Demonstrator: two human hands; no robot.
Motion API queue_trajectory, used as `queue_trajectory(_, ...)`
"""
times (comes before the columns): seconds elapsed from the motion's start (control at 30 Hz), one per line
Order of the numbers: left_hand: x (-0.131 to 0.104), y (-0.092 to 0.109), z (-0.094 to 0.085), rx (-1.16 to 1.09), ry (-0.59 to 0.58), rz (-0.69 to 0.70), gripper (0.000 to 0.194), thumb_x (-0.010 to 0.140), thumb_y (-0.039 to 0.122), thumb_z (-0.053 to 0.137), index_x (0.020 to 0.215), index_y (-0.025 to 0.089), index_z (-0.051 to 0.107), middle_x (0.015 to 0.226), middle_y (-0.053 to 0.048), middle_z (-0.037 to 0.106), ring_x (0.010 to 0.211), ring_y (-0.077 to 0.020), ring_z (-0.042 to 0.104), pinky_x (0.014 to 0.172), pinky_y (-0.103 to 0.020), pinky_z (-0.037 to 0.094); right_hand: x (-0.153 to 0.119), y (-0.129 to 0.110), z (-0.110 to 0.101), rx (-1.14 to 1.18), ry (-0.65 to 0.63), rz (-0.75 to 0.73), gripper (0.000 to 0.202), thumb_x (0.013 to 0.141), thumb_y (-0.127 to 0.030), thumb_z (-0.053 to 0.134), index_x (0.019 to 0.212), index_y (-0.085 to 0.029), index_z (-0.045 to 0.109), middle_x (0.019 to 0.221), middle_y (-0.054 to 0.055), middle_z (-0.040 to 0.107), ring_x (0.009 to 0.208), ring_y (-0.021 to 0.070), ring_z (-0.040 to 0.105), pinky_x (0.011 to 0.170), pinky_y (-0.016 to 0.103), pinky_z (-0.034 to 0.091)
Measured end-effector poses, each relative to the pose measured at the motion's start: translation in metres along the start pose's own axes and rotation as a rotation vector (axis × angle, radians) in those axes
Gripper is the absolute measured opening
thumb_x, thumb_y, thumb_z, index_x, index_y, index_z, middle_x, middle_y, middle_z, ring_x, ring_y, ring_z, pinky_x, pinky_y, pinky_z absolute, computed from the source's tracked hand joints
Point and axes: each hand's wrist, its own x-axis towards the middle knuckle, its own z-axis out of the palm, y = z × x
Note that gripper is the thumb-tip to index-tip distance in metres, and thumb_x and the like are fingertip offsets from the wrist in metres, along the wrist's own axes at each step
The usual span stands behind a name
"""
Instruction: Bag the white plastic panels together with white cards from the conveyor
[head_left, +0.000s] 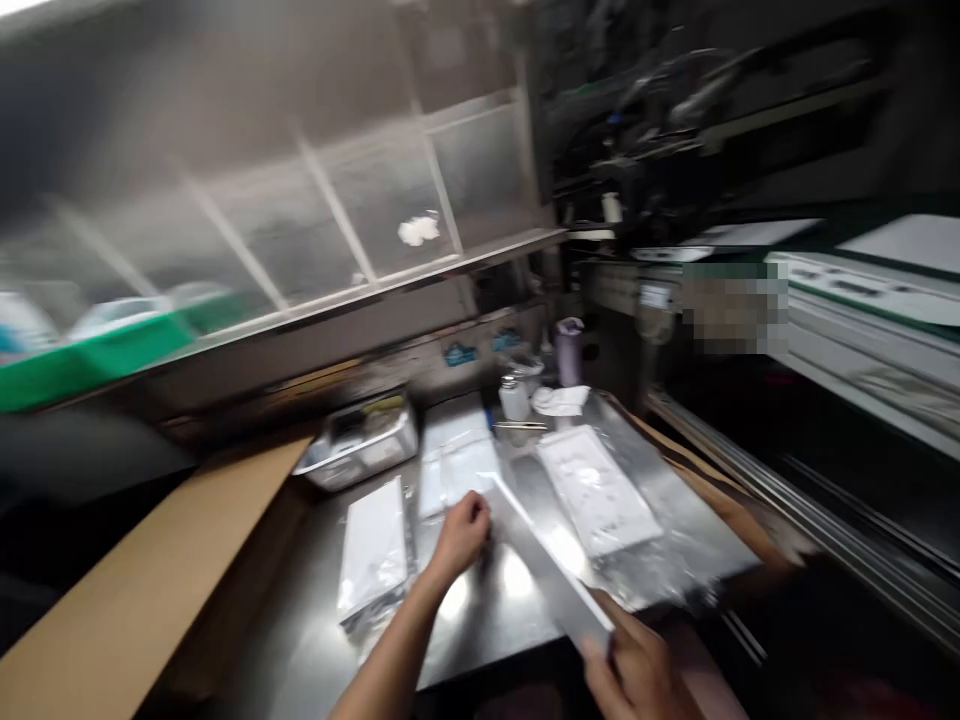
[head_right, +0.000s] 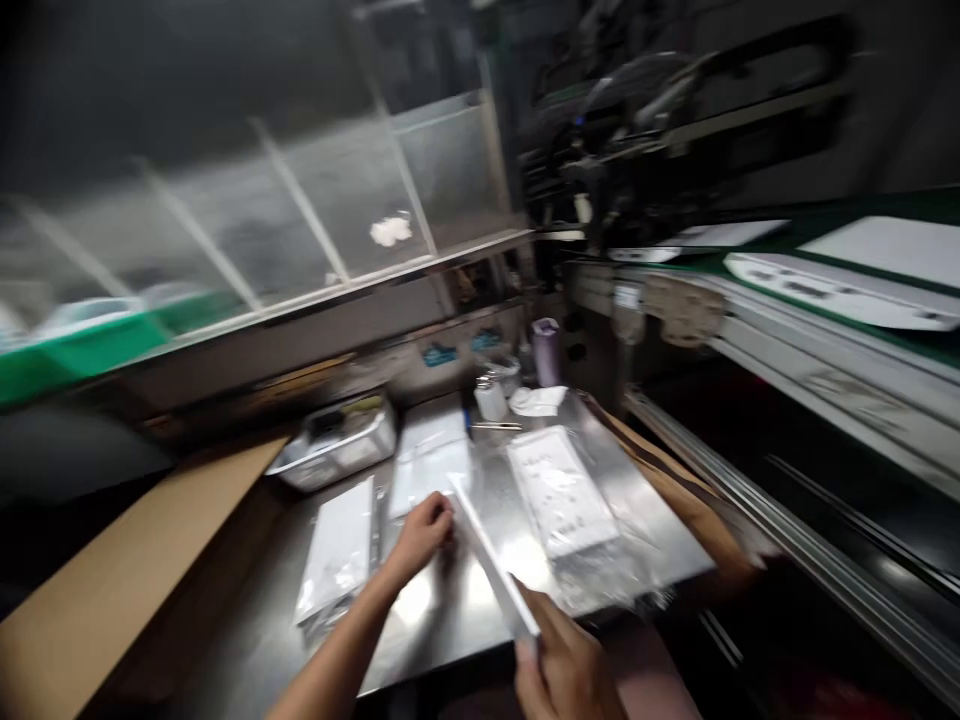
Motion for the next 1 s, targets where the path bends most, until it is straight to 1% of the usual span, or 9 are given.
queue_trajectory(0.17,0.015,0.005,0.0,-0.03,-0.076,-0.027,0.011,0.077,0.034,0.048,0.073,0.024,0.045,0.047,0.008,0.05,0.046,-0.0152,0.051,0.049,-0.027,0.043,0.004,0.018,0.005,-0.025,-0.157,0.045,0.056,0.082,-0.018,0.042,0.138,-0.016,0.045,0.1,0.007,0.065,0.086,0.0203,0.064,0.083,0.031,0.053)
queue_trajectory(0.27,0.025,0.013,-0.008,-0.005,0.031,-0.016,0.016,0.076,0.038,0.052,0.079,0.023,0.05,0.053,0.006,0.056,0.052,-0.0165,0.056,0.052,-0.027,0.046,0.008,0.028,0.006,-0.062,-0.214,0.066,0.057,0.078,-0.02,0.047,0.135,-0.015,0.048,0.096,0.009,0.064,0.08,0.0235,0.061,0.077,0.035,0.053)
queue_trajectory(0.37,0.029,0.019,-0.019,0.077,0.153,0.033,0.028,0.075,0.046,0.056,0.088,0.021,0.056,0.062,0.003,0.063,0.061,-0.0189,0.062,0.058,-0.029,0.05,0.01,0.027,0.004,-0.065,-0.226,0.064,0.058,0.079,-0.022,0.047,0.136,-0.015,0.046,0.096,0.009,0.063,0.078,0.0238,0.06,0.075,0.037,0.052)
queue_trajectory(0.53,0.029,0.014,-0.02,0.018,0.01,-0.005,0.028,0.073,0.047,0.06,0.082,0.021,0.055,0.066,0.002,0.064,0.067,-0.0202,0.065,0.064,-0.033,0.055,0.012,0.025,0.006,-0.011,-0.191,0.052,0.06,0.083,-0.021,0.041,0.142,-0.013,0.037,0.106,0.01,0.061,0.089,0.0213,0.059,0.085,0.033,0.05)
queue_trajectory(0.67,0.026,0.013,-0.017,-0.149,0.115,-0.077,0.026,0.074,0.043,0.061,0.084,0.021,0.052,0.063,0.004,0.063,0.061,-0.0195,0.065,0.063,-0.034,0.055,0.014,0.033,0.015,0.006,-0.233,0.054,0.063,0.078,-0.019,0.046,0.141,-0.016,0.042,0.106,0.009,0.062,0.088,0.0219,0.06,0.084,0.033,0.05)
queue_trajectory(0.73,0.02,0.02,-0.018,-0.071,0.219,0.032,0.022,0.078,0.041,0.058,0.086,0.02,0.052,0.064,0.003,0.063,0.06,-0.0194,0.064,0.06,-0.032,0.052,0.016,0.033,0.018,0.021,-0.26,0.055,0.063,0.076,-0.018,0.048,0.14,-0.018,0.045,0.107,0.01,0.063,0.088,0.024,0.061,0.083,0.036,0.051)
queue_trajectory(0.8,0.008,0.03,-0.019,0.071,0.255,0.236,0.018,0.083,0.038,0.054,0.087,0.02,0.052,0.068,0.001,0.062,0.064,-0.0186,0.063,0.061,-0.03,0.048,0.018,0.028,0.02,0.055,-0.255,0.076,0.062,0.076,-0.017,0.048,0.138,-0.019,0.047,0.109,0.011,0.064,0.092,0.0265,0.061,0.085,0.04,0.05)
queue_trajectory(0.93,-0.024,0.05,-0.018,0.207,0.028,0.407,0.011,0.086,0.03,0.051,0.082,0.021,0.057,0.073,0.002,0.06,0.068,-0.0139,0.056,0.066,-0.026,0.045,0.019,0.023,0.021,0.174,-0.111,0.306,0.031,0.089,-0.027,0.041,0.106,-0.013,0.063,0.095,0.013,0.066,0.086,0.0262,0.063,0.082,0.04,0.051)
queue_trajectory(1.0,-0.04,0.057,-0.018,0.255,-0.068,0.41,0.009,0.086,0.024,0.052,0.078,0.021,0.056,0.069,0.004,0.057,0.063,-0.0116,0.052,0.062,-0.023,0.041,0.017,0.026,0.023,0.257,-0.042,0.461,0.037,0.095,-0.039,0.036,0.101,-0.012,0.062,0.092,0.013,0.068,0.087,0.0252,0.066,0.08,0.036,0.053)
